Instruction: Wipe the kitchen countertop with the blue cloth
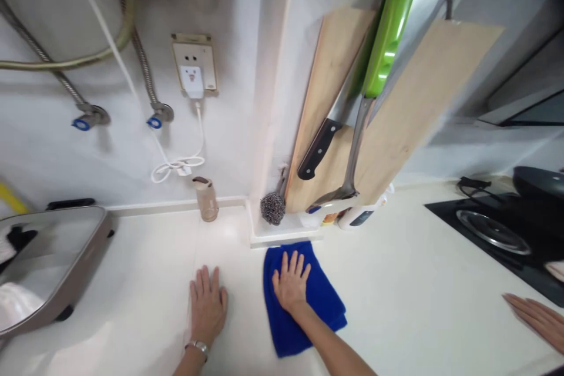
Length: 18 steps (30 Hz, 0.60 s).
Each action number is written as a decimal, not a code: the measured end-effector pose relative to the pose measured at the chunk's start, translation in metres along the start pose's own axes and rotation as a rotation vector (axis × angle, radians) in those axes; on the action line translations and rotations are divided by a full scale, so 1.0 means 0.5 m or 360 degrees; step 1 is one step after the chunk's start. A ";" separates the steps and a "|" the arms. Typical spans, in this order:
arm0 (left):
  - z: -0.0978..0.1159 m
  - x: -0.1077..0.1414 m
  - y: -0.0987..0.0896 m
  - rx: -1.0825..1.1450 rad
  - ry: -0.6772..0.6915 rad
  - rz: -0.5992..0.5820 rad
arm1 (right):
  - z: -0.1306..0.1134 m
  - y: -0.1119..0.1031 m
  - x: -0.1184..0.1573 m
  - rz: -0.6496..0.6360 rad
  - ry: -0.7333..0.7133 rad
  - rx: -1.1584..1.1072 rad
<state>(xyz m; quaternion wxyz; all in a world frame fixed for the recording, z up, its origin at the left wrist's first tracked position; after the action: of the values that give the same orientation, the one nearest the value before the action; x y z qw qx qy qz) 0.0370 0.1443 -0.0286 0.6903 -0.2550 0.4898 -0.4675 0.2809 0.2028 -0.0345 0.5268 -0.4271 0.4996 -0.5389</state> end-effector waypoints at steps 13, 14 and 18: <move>0.074 0.069 -0.031 0.0350 0.0429 -0.0038 | 0.037 -0.018 0.163 0.0162 -0.0574 -0.0241; 0.096 0.084 -0.024 0.0351 0.0500 -0.0098 | 0.059 -0.011 0.168 0.0192 -0.0571 -0.0233; 0.148 0.133 0.009 0.0251 0.0439 -0.0105 | 0.090 0.015 0.210 0.0294 -0.0482 -0.0291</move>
<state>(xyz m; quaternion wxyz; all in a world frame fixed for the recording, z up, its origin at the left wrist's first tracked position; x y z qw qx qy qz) 0.1122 0.0789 -0.0324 0.6186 -0.1493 0.5332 -0.5574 0.3177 0.0950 -0.0425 0.6022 -0.5016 0.4985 -0.3704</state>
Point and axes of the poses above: each hand's wrist, its own x-axis away from the middle knuckle, its own y-axis out of the palm, z = x × y, the point moved 3 cm from there along -x, towards the middle knuckle, and after that the axes turned 13 degrees about x, right-handed, at the moved point
